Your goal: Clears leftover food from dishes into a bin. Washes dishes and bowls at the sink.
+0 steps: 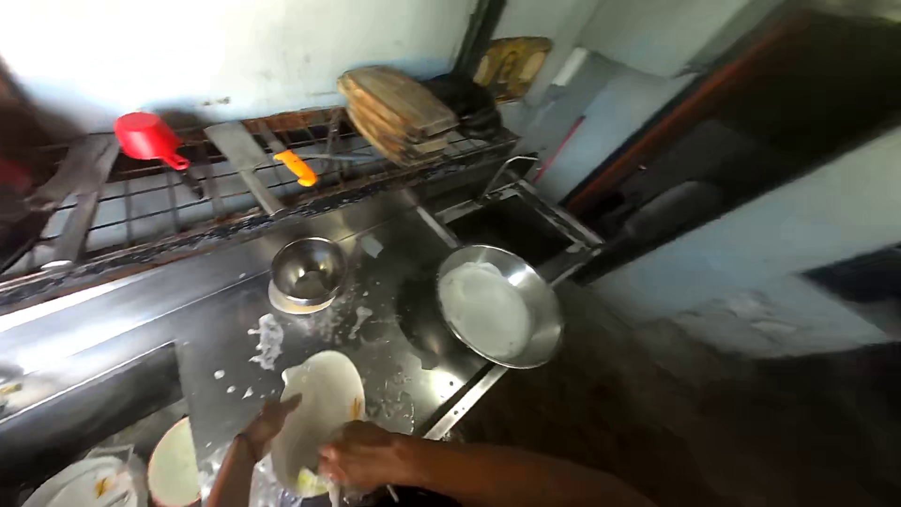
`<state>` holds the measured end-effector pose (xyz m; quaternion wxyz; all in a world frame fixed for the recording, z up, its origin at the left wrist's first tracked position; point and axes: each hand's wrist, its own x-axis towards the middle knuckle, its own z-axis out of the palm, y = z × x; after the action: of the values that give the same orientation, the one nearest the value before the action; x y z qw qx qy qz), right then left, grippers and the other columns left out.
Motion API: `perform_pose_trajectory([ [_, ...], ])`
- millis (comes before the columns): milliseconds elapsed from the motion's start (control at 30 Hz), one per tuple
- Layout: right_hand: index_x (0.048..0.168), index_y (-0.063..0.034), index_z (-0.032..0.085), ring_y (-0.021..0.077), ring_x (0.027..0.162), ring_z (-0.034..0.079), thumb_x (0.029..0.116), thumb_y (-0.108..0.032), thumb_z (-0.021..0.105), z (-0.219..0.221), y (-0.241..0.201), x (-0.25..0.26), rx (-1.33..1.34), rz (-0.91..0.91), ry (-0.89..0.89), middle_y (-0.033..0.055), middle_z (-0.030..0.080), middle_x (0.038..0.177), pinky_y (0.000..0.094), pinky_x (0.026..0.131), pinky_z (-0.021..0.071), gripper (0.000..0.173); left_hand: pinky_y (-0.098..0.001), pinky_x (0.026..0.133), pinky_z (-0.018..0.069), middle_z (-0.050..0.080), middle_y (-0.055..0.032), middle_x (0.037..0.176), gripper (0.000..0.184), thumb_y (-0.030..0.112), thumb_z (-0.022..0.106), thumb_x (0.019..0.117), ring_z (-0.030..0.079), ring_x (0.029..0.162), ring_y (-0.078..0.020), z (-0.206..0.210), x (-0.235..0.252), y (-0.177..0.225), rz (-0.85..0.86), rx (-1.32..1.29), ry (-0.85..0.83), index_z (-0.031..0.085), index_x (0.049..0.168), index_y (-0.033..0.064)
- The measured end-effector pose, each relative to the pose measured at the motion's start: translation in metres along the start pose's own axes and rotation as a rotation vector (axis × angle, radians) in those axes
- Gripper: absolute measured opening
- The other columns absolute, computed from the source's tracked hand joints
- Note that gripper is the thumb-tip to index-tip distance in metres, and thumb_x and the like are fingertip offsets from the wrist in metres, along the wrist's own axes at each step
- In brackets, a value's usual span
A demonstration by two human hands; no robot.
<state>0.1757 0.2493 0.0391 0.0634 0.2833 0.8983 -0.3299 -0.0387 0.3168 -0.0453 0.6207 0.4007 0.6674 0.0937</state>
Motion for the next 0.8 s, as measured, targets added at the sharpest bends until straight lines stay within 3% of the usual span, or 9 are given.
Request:
perform_pose_trajectory([
  [100,0.099,-0.0002,0.072,0.0359,0.091,0.07,0.0902,-0.016,0.075,-0.044,0.004,-0.011,0.064,-0.081,0.058,0.0179,0.071,0.099,0.0574,0.079,0.0552,0.018,-0.0532,0.114,0.0401,0.053,-0.0235,0.146,0.053,0.035,0.053,0.1077,0.05,0.137,-0.0343,-0.004,-0.011,0.016,0.105,0.137,-0.158,0.049,0.146,-0.0012],
  [200,0.097,0.0052,0.071,0.036,0.091,0.07,0.0876,-0.031,0.081,-0.083,0.02,-0.02,0.239,0.035,0.21,0.0214,0.072,0.092,0.0565,0.086,0.0549,0.039,-0.0408,0.109,0.0487,0.066,-0.0101,0.135,0.064,0.052,0.029,0.1074,0.061,0.126,-0.0199,-0.007,-0.036,0.024,0.479,-0.145,-0.182,0.062,0.136,0.0057],
  [233,0.096,0.0061,0.071,0.0355,0.089,0.071,0.0843,-0.036,0.084,-0.092,0.029,-0.019,0.296,0.078,0.293,0.0219,0.072,0.09,0.0554,0.086,0.0555,0.046,-0.0396,0.108,0.0506,0.071,-0.0088,0.127,0.069,0.059,0.03,0.1056,0.065,0.121,-0.0188,-0.007,-0.047,0.033,0.63,-0.241,-0.158,0.067,0.128,0.0048],
  [300,0.099,0.0065,0.071,0.035,0.092,0.07,0.0809,-0.046,0.085,-0.107,0.045,-0.014,0.389,0.17,0.414,0.0224,0.071,0.092,0.0552,0.089,0.0553,0.057,-0.0309,0.097,0.0563,0.077,0.0014,0.108,0.056,0.062,0.053,0.0985,0.071,0.104,-0.0084,-0.009,-0.063,0.053,0.899,-0.183,-0.061,0.076,0.111,0.0127],
  [367,0.1,0.0033,0.074,0.0327,0.091,0.072,0.0832,-0.049,0.081,-0.114,0.057,0.002,0.346,0.157,0.581,0.0195,0.074,0.092,0.0542,0.086,0.056,0.055,-0.0255,0.089,0.0597,0.077,0.0053,0.099,0.034,0.045,0.075,0.0896,0.071,0.094,-0.0017,-0.007,-0.073,0.08,1.082,0.058,0.025,0.078,0.102,0.0131],
  [500,0.097,-0.0029,0.076,0.0272,0.08,0.074,0.0866,-0.028,0.077,-0.098,0.064,0.046,0.101,0.092,1.059,0.0122,0.075,0.089,0.0499,0.07,0.0611,0.027,-0.0269,0.081,0.0615,0.077,0.0032,0.088,0.028,0.033,0.084,0.0827,0.072,0.083,-0.0023,-0.009,-0.071,0.104,1.022,0.248,0.117,0.077,0.095,0.0091],
  [600,0.116,-0.0043,0.072,0.033,0.086,0.073,0.0869,-0.024,0.077,-0.108,0.077,0.02,-0.014,0.351,1.042,0.0158,0.074,0.104,0.0545,0.075,0.0601,0.035,-0.023,0.073,0.0599,0.075,0.0037,0.079,0.024,0.032,0.078,0.0893,0.07,0.074,-0.0002,-0.016,-0.07,0.093,0.997,0.179,0.22,0.077,0.089,0.0081],
  [667,0.127,-0.0032,0.067,0.0404,0.095,0.071,0.094,-0.027,0.072,-0.115,0.111,-0.028,-0.027,0.581,1.039,0.0224,0.07,0.114,0.0611,0.081,0.0579,0.041,-0.0226,0.067,0.0571,0.071,0.0038,0.073,0.029,0.034,0.071,0.0946,0.066,0.067,0.0001,-0.018,-0.073,0.076,0.951,0.141,0.345,0.075,0.086,0.0066],
  [800,0.15,-0.0071,0.049,0.0573,0.111,0.059,0.1,-0.023,0.06,-0.104,0.234,-0.129,-0.124,1.023,1.063,0.0342,0.048,0.144,0.0738,0.083,0.0503,0.054,-0.0253,0.082,0.0624,0.077,-0.0005,0.092,0.032,0.031,0.066,0.0978,0.074,0.084,-0.0043,-0.01,-0.087,0.053,0.804,-0.018,0.489,0.073,0.109,0.0017],
])
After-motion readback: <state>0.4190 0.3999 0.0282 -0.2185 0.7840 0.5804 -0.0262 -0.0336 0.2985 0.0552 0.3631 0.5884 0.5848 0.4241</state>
